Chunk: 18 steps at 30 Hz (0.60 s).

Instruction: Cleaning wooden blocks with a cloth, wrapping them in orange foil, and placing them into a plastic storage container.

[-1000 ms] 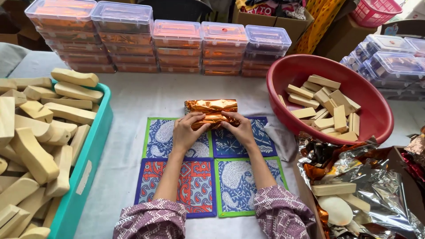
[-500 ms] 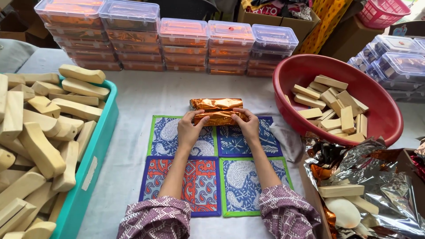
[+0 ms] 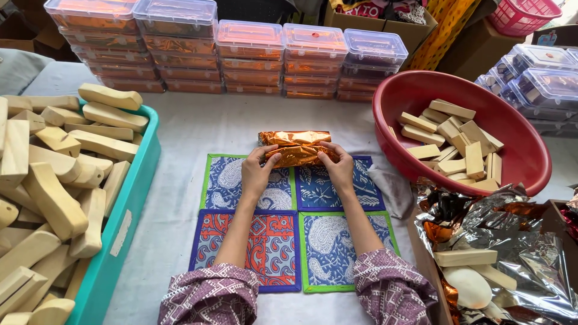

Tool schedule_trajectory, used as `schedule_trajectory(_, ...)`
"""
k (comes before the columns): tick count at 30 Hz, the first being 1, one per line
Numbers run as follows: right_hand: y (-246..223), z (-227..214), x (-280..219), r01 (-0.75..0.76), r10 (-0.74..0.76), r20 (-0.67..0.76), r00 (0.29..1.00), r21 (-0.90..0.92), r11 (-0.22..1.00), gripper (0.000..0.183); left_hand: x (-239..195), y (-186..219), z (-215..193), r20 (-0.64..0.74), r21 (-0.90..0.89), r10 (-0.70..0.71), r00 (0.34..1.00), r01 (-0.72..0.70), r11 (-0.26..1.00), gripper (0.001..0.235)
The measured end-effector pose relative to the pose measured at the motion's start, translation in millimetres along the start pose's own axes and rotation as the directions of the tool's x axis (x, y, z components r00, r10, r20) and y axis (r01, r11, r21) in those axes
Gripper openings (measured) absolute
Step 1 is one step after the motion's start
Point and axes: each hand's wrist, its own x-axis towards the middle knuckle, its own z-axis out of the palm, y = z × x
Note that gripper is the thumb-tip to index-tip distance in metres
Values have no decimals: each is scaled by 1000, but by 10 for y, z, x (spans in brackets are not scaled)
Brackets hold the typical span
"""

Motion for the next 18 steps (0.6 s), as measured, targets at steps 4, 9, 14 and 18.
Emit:
schedule_trajectory(4, -190, 47, -76, 36, -43, -38, 998, -163, 986, 34, -16, 15, 5, -51, 51, -76, 996, 78, 996, 34)
schedule_trajectory(9, -267, 72, -105, -34, 16, -61, 998, -297, 954, 37, 6, 5, 7, -11, 214, -68, 998, 69, 974, 39)
schedule_trajectory(14, -176, 15, -101, 100, -136, -55, 989, -430, 898, 53, 0, -12, 7, -34, 289, 100, 994, -86, 954, 70)
schedule_trajectory(18, -215, 34, -116, 146, -135, 64, 989, -608, 780, 97, -22, 191, -34, -5, 450, 14, 1000, -10, 893, 109)
